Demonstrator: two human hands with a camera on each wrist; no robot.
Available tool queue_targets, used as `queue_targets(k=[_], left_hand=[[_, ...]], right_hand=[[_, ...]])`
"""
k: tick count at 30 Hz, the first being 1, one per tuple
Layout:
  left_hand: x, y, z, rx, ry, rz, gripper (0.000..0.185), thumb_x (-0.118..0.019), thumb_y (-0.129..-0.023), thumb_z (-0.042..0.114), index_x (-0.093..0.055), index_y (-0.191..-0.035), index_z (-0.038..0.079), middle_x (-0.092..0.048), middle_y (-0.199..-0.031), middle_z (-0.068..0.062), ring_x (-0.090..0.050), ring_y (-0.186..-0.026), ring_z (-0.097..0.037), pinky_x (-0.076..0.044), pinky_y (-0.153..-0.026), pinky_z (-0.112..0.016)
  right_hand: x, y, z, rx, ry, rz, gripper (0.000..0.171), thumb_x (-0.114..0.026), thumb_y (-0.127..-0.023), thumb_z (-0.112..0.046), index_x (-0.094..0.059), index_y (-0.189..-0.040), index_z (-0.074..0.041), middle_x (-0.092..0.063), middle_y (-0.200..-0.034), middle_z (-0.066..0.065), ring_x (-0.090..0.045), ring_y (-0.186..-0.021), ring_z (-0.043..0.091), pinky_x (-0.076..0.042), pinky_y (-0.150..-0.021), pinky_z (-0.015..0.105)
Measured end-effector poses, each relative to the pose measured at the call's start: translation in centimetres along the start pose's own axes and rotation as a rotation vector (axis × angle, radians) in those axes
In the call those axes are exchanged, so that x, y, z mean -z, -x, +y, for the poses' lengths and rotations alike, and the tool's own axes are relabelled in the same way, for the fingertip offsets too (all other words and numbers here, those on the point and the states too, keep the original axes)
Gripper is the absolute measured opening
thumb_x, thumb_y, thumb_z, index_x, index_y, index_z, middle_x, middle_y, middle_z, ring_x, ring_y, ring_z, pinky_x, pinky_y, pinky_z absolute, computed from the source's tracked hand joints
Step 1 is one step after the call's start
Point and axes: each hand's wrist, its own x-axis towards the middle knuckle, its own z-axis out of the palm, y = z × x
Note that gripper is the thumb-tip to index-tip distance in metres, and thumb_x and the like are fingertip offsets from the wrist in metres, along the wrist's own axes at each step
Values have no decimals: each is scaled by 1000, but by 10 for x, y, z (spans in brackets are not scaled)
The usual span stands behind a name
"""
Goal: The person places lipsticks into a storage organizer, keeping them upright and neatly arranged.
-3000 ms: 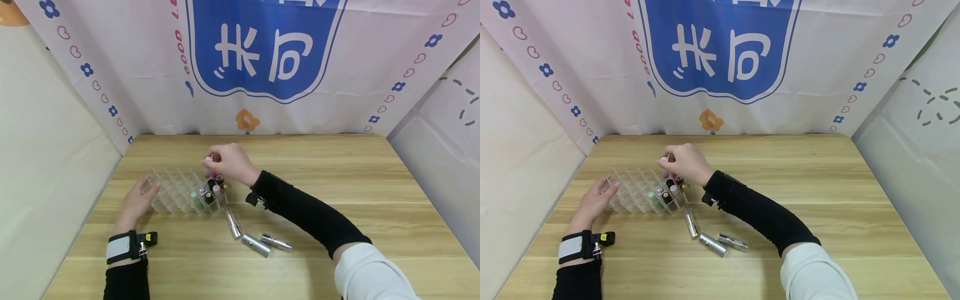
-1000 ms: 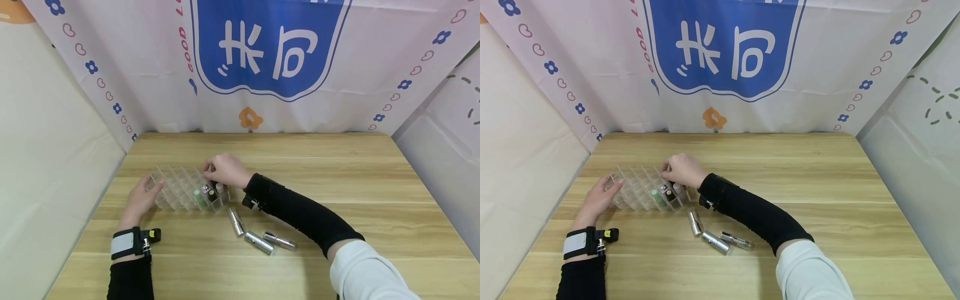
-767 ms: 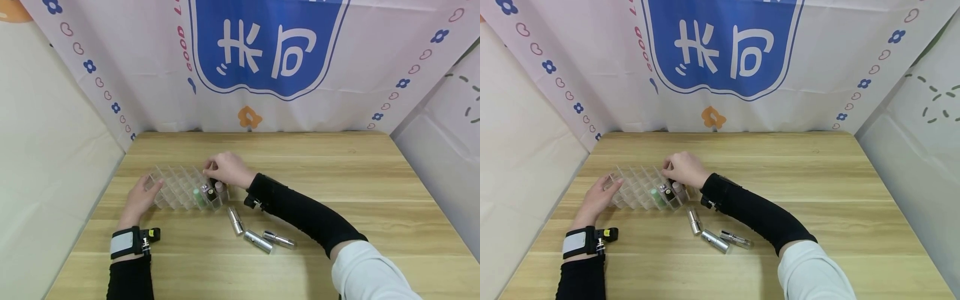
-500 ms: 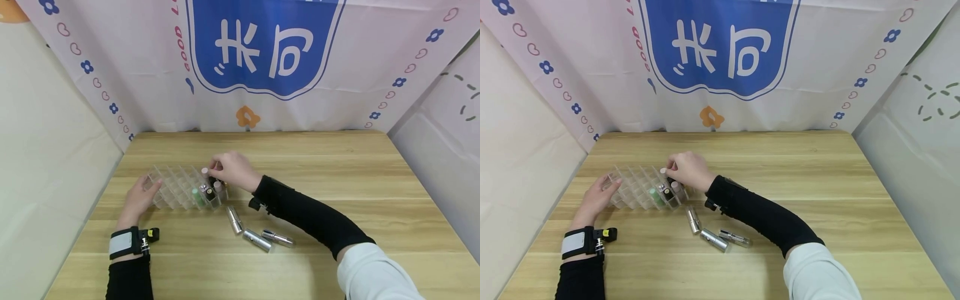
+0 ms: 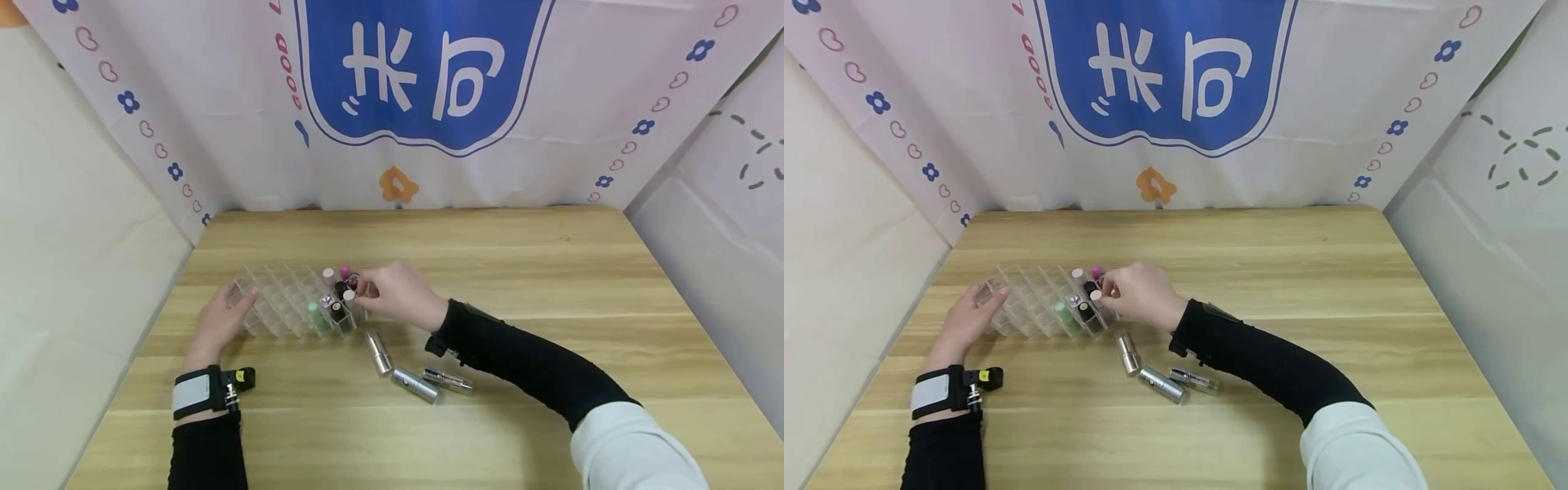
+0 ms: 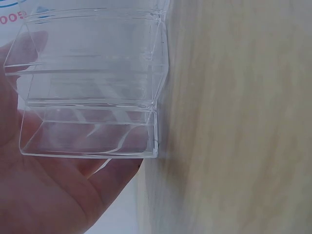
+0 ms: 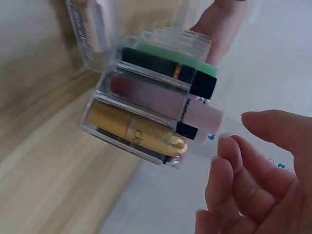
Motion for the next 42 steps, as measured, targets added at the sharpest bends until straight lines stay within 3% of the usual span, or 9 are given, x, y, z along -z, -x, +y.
queue_targets(k=[9, 16, 25, 30, 36, 42], left_hand=[[0, -2, 1, 3, -2, 8, 91, -36, -96, 67, -9, -158, 6, -16, -160, -30, -21, -143, -56, -25, -109, -73], [1, -2, 3, 10, 2, 8, 90, -36, -97, 67, -8, -158, 7, -15, -160, -30, -21, -142, -57, -26, -108, -73], [2, 0, 3, -8, -2, 8, 89, -36, -98, 65, -7, -158, 6, -14, -160, -30, -21, -142, -57, -25, -109, -73], [1, -1, 1, -9, -8, 7, 88, -36, -98, 64, -7, -158, 6, -14, -160, -30, -20, -143, -57, -24, -110, -73], [1, 0, 1, -1, -8, -3, 90, -35, -97, 67, -7, -158, 7, -14, -160, -30, -21, -142, -57, -25, -109, -73], [1, 2, 1, -4, -1, -5, 91, -34, -96, 68, -7, -158, 7, -14, -160, -30, -22, -141, -57, -25, -108, -74]], right_hand=[[-10, 24, 2, -8, 61, -75, 13, -70, -89, -33, -73, -92, -21, -64, -69, -11, -51, -57, 3, -40, -48, 17], [-25, 33, 6, -24, 109, -145, 17, -69, -90, -38, -71, -91, -22, -62, -66, -12, -50, -55, 2, -41, -48, 16], [-35, 33, 8, -64, 94, -271, 30, -70, -87, -46, -69, -104, -21, -74, -87, -4, -56, -62, 6, -45, -52, 19], [-42, 29, 7, -70, 111, -315, 40, -74, -82, -51, -66, -108, -21, -67, -80, -8, -56, -64, 7, -45, -53, 20], [-47, 28, 6, -53, 125, -365, 35, -75, -81, -51, -64, -98, -22, -58, -72, -11, -55, -62, 7, -45, -52, 21], [-48, 25, 2, -28, 147, -373, 32, -75, -82, -49, -67, -98, -23, -60, -74, -13, -55, -65, 7, -45, -54, 21]])
